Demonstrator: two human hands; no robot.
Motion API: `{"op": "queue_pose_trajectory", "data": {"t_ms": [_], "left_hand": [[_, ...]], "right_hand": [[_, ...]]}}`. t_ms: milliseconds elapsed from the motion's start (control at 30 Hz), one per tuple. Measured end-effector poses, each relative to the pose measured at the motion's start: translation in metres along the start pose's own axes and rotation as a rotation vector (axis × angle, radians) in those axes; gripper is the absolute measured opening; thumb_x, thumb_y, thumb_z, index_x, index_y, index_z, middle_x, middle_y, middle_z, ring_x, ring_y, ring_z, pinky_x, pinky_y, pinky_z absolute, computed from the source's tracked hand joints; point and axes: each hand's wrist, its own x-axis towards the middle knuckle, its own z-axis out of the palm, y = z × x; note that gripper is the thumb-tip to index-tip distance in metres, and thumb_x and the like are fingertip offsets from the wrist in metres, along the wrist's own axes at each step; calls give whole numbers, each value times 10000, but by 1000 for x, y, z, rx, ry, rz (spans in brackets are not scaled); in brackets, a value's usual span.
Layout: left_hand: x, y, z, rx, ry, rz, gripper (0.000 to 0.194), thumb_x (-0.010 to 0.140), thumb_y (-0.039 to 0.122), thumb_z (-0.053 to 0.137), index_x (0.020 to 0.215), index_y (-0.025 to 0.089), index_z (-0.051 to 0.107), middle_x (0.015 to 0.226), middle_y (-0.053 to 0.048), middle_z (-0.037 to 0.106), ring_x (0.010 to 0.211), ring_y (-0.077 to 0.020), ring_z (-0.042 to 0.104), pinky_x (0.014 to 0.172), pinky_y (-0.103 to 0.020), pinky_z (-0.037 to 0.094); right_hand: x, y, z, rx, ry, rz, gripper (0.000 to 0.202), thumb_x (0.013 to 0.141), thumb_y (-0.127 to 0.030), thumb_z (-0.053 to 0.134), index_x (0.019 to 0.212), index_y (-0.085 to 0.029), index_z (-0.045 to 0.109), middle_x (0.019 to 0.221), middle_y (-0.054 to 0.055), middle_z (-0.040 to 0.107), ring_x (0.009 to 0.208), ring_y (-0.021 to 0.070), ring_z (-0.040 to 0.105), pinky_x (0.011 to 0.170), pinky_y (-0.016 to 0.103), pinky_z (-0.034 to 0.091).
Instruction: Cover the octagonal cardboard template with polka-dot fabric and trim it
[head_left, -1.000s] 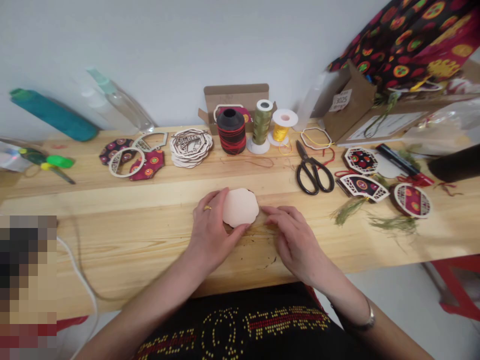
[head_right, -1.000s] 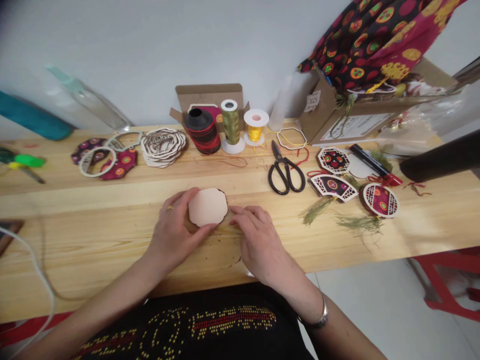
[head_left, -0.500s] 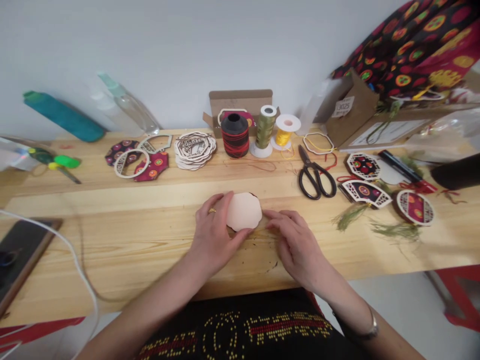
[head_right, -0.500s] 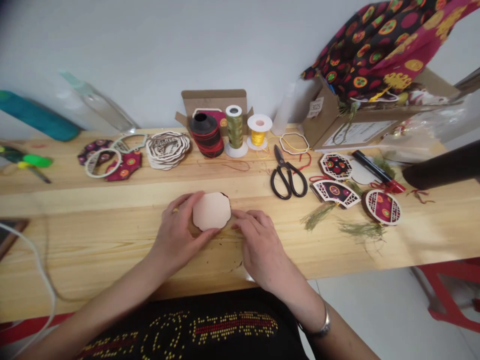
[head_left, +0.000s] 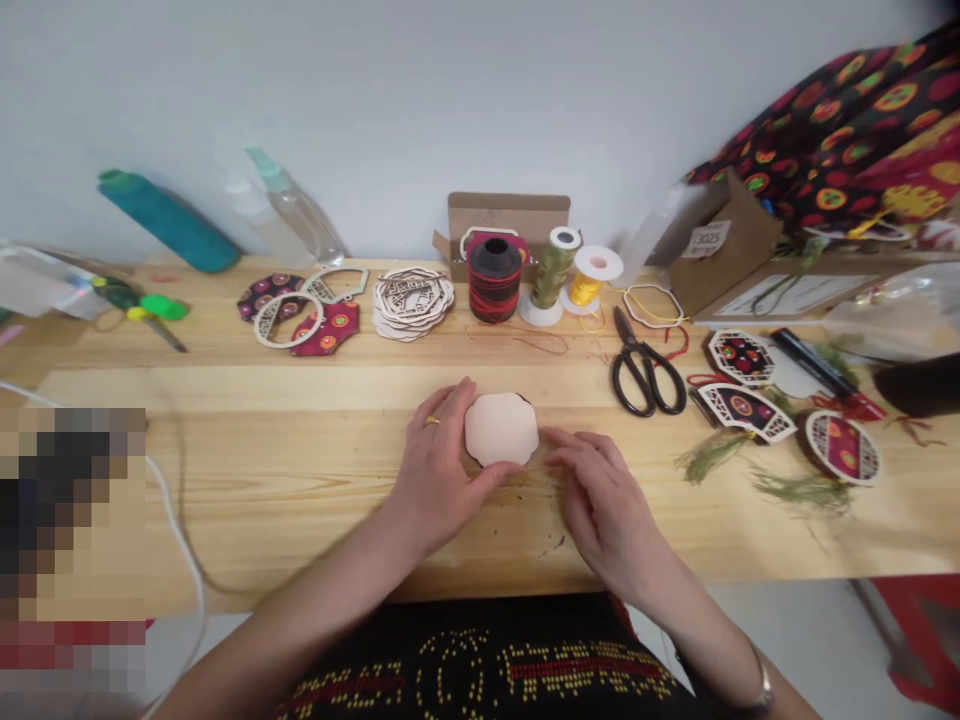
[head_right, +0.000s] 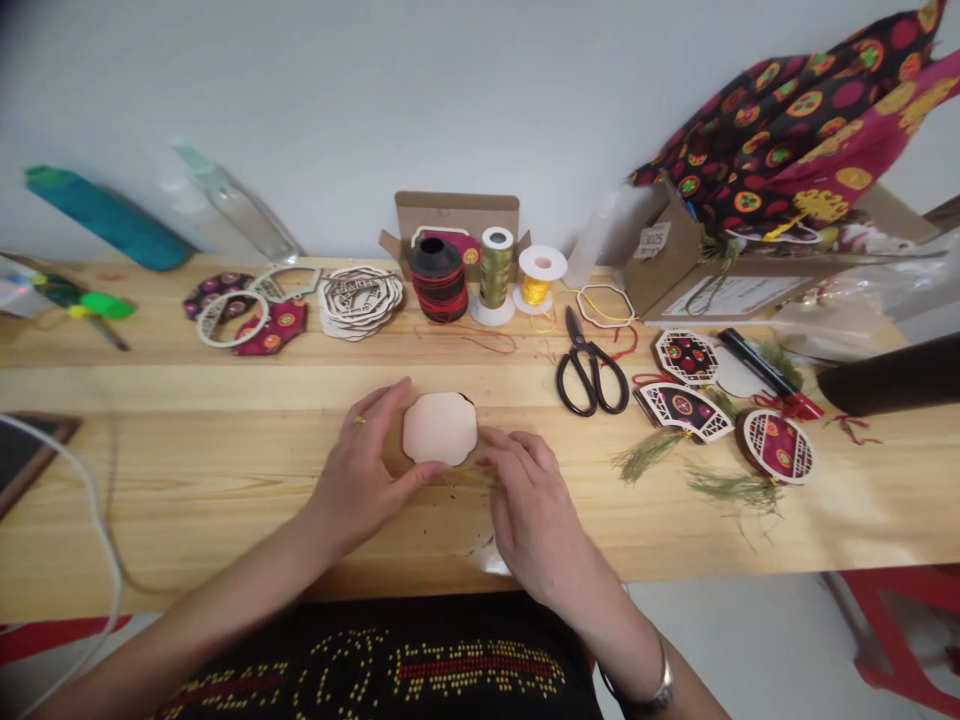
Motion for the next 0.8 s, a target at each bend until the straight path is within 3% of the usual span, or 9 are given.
{"op": "queue_pose_trajectory", "data": {"t_ms": [100, 167, 367, 533, 667, 800], "left_hand": [[0, 0, -6, -181, 122, -109, 402, 895, 266, 513, 1283, 191, 444, 1283, -135, 563, 1209, -261, 514, 1013, -489, 424], [-1, -2, -9, -258, 175, -163, 342, 920, 190, 429, 1260, 199, 466, 1277, -116, 575, 1191, -227, 533, 999, -451, 439], [-3, -4, -9, -332, 183, -158, 384, 902, 124, 388, 1279, 188, 431, 1262, -120, 575, 1150, -202, 567, 971, -405, 464], [-5, -1, -6, -169, 109, -147, 520, 825, 82, 447, 1324, 196, 353, 1178, -134, 627, 1118, -254, 605, 973, -507, 428], [-8, -2, -3, -25, 51, -83, 695, 757, 31, 451, 1396, 173, 217, 1355, -203, 517, 1280, -291, 485, 1037, -565, 332], [-10, -2, -2, 35, 24, -45, 754, 731, 24, 448, 1416, 136, 155, 1472, -237, 370, 1397, -291, 313, 1101, -568, 248]], "right_hand": [[3, -7, 1, -111, -52, -38, 337, 883, -56, 414, 1169, -181, 544, 1356, 105, 541, 1232, 260, 468, 999, 480, 433], [7, -11, 3, -212, -106, -104, 349, 920, -130, 444, 1260, -155, 518, 1401, 110, 510, 1311, 266, 409, 1046, 492, 389], [18, -16, 13, -410, -265, -203, 483, 941, -339, 487, 1402, -206, 432, 1513, 65, 361, 1408, 292, 275, 1114, 585, 259], [16, -15, 18, -445, -320, -171, 529, 937, -381, 486, 1437, -241, 383, 1531, 60, 317, 1411, 301, 268, 1114, 622, 220], [14, -14, 20, -437, -309, -171, 528, 933, -355, 496, 1434, -229, 390, 1519, 77, 342, 1408, 310, 272, 1112, 628, 215], [13, -14, 21, -443, -315, -172, 518, 936, -326, 490, 1433, -224, 386, 1529, 76, 322, 1420, 305, 243, 1112, 623, 209]]}}
